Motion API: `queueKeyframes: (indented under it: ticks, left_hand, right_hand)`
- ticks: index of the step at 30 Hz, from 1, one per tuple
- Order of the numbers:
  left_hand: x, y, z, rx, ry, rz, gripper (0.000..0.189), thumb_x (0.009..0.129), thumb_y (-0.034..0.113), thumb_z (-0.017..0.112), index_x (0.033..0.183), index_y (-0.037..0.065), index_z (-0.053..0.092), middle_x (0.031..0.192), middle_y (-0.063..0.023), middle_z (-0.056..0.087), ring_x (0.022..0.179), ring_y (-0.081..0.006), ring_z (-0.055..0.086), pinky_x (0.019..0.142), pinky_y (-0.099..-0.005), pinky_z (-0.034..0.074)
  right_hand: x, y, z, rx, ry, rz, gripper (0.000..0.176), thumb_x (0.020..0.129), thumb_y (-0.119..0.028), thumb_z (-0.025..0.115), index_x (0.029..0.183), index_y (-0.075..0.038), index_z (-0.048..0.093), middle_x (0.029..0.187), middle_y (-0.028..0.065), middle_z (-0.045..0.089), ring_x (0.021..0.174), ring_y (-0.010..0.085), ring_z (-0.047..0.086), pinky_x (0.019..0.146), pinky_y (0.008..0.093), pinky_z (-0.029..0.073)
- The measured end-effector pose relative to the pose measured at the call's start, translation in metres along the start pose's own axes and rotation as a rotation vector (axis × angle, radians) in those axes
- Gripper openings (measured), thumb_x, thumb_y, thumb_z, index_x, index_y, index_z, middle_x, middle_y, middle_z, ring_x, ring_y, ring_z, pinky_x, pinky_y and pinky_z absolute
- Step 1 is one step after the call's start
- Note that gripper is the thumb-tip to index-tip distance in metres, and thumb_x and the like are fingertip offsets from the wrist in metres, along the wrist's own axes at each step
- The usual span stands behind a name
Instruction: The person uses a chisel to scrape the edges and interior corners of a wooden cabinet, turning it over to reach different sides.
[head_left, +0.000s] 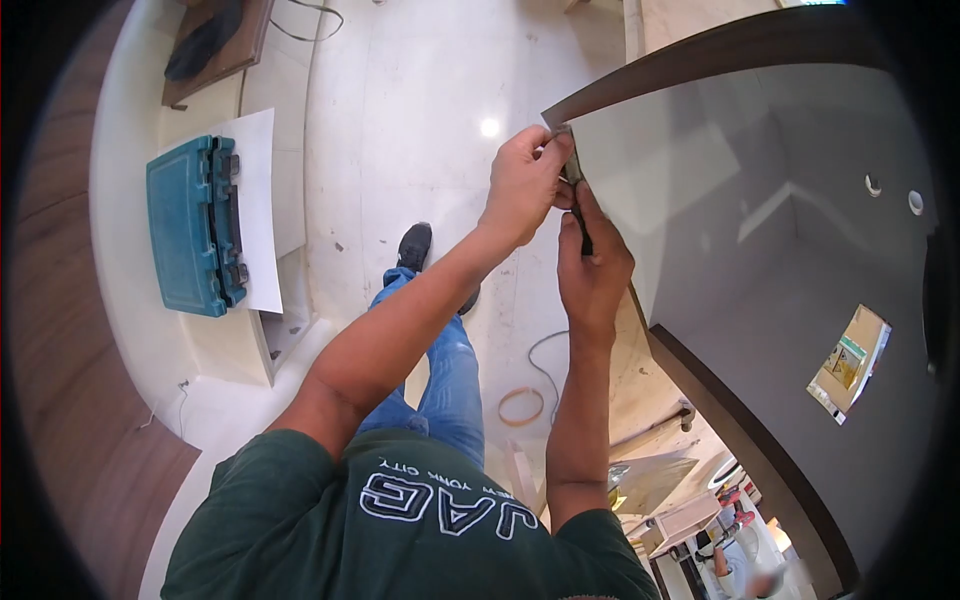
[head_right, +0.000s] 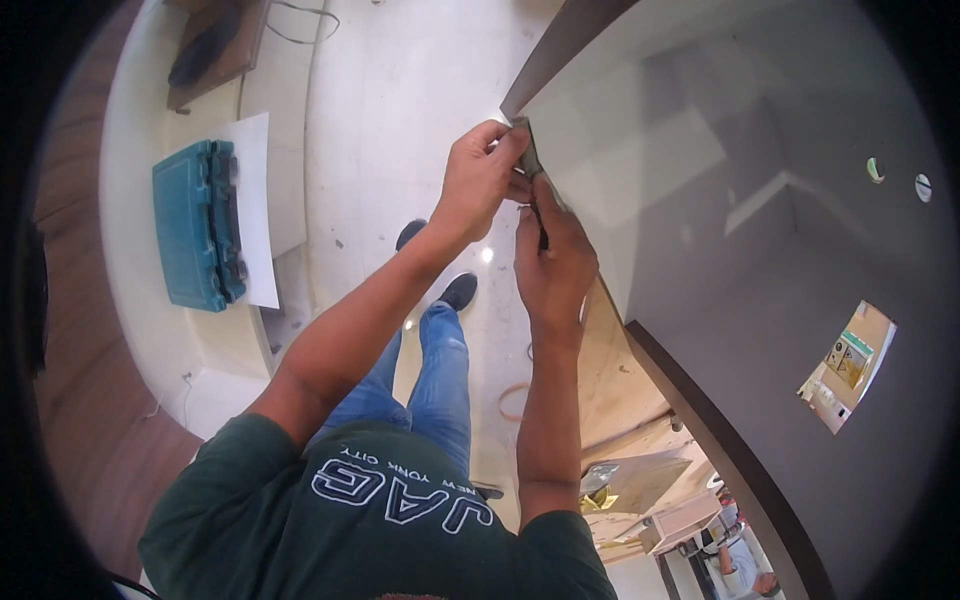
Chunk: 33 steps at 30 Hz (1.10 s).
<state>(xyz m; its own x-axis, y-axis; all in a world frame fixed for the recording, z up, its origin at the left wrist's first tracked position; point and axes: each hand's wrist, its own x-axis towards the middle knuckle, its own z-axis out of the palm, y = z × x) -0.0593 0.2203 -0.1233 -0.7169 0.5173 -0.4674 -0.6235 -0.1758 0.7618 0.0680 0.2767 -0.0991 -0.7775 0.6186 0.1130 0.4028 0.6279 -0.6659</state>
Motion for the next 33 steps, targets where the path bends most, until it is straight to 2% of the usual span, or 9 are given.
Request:
queueKeyframes:
  ticks: [6, 8, 10, 12, 16, 18, 22, 28, 33]
  left_hand:
    - [-0.015, 0.01, -0.001, 0.136, 0.035, -0.038, 0.041, 0.096, 0.036, 0.076, 0.103, -0.002, 0.063, 0.093, -0.0126, 0.07, 0.069, -0.0182, 0.073, 0.057, -0.0299, 0.059]
    - [-0.009, 0.005, -0.004, 0.349, 0.159, 0.143, 0.048, 0.092, 0.04, 0.079, 0.104, -0.003, 0.063, 0.1, -0.0132, 0.071, 0.071, -0.0183, 0.073, 0.058, -0.0292, 0.059]
    - [-0.001, 0.009, 0.001, 0.428, 0.196, 0.195, 0.042, 0.093, 0.036, 0.077, 0.098, -0.004, 0.064, 0.092, -0.0119, 0.071, 0.07, -0.0169, 0.072, 0.058, -0.0295, 0.057]
    - [0.009, 0.014, 0.006, 0.667, 0.289, 0.319, 0.031, 0.091, 0.025, 0.074, 0.083, -0.002, 0.063, 0.065, -0.0149, 0.066, 0.061, -0.0255, 0.067, 0.061, -0.0373, 0.052]
    - [0.011, 0.015, 0.004, 0.75, 0.293, 0.347, 0.027, 0.092, 0.02, 0.069, 0.077, -0.002, 0.061, 0.06, -0.0177, 0.063, 0.058, -0.0306, 0.064, 0.062, -0.0404, 0.052]
    - [0.01, 0.014, -0.001, 0.648, 0.168, 0.362, 0.024, 0.099, 0.018, 0.065, 0.084, 0.0, 0.062, 0.077, -0.0112, 0.069, 0.059, -0.0144, 0.065, 0.056, -0.0307, 0.052]
    - [0.006, 0.015, -0.043, 0.1, 0.268, 0.376, 0.017, 0.104, 0.015, 0.059, 0.096, 0.001, 0.063, 0.089, -0.0113, 0.071, 0.061, -0.0127, 0.065, 0.055, -0.0253, 0.056]
    - [0.0, 0.004, -0.031, 0.328, 0.113, 0.321, 0.019, 0.101, 0.018, 0.068, 0.102, -0.001, 0.067, 0.09, -0.0103, 0.072, 0.065, -0.0118, 0.067, 0.057, -0.0253, 0.055]
    - [0.007, 0.011, -0.002, 0.693, 0.181, 0.527, 0.022, 0.099, 0.017, 0.069, 0.097, -0.005, 0.066, 0.08, -0.0121, 0.072, 0.061, -0.0127, 0.064, 0.057, -0.0302, 0.05]
  right_hand:
    - [-0.02, 0.006, -0.007, 0.111, 0.128, -0.018, 0.035, 0.098, -0.011, 0.066, 0.131, 0.0, 0.071, 0.085, 0.0147, 0.07, 0.074, 0.0251, 0.067, 0.072, 0.0363, 0.054]
    - [-0.04, 0.004, -0.015, 0.03, 0.142, -0.016, 0.035, 0.098, -0.01, 0.066, 0.131, 0.001, 0.071, 0.082, 0.0142, 0.068, 0.072, 0.0239, 0.064, 0.07, 0.0354, 0.052]
    - [-0.058, 0.004, -0.016, 0.163, 0.156, 0.088, 0.034, 0.097, -0.007, 0.067, 0.13, 0.002, 0.071, 0.079, 0.0134, 0.067, 0.07, 0.0228, 0.063, 0.067, 0.0349, 0.051]
    - [-0.072, 0.004, -0.017, 0.137, 0.156, 0.098, 0.034, 0.096, -0.005, 0.067, 0.129, 0.003, 0.071, 0.076, 0.0125, 0.066, 0.067, 0.0218, 0.061, 0.064, 0.034, 0.05]
    - [-0.104, 0.008, -0.012, 0.141, 0.174, 0.11, 0.034, 0.095, -0.004, 0.068, 0.129, 0.003, 0.071, 0.073, 0.0116, 0.064, 0.062, 0.0208, 0.058, 0.06, 0.034, 0.047]
    - [-0.121, 0.006, -0.008, 0.16, 0.176, 0.105, 0.034, 0.095, -0.004, 0.068, 0.129, 0.003, 0.071, 0.073, 0.0117, 0.064, 0.061, 0.0208, 0.057, 0.059, 0.0342, 0.047]
    - [-0.171, 0.009, 0.008, 0.22, 0.012, 0.321, 0.034, 0.096, -0.004, 0.068, 0.13, 0.002, 0.071, 0.088, 0.0136, 0.072, 0.075, 0.0172, 0.065, 0.071, 0.0312, 0.053]
    - [-0.248, 0.027, 0.042, 0.346, -0.078, 0.436, 0.034, 0.097, -0.01, 0.07, 0.13, -0.001, 0.072, 0.078, 0.0136, 0.067, 0.067, 0.0197, 0.062, 0.066, 0.0335, 0.051]
    - [-0.254, 0.029, 0.046, 0.354, -0.071, 0.478, 0.035, 0.097, -0.01, 0.07, 0.13, -0.001, 0.072, 0.08, 0.0147, 0.069, 0.068, 0.0205, 0.063, 0.067, 0.0337, 0.051]
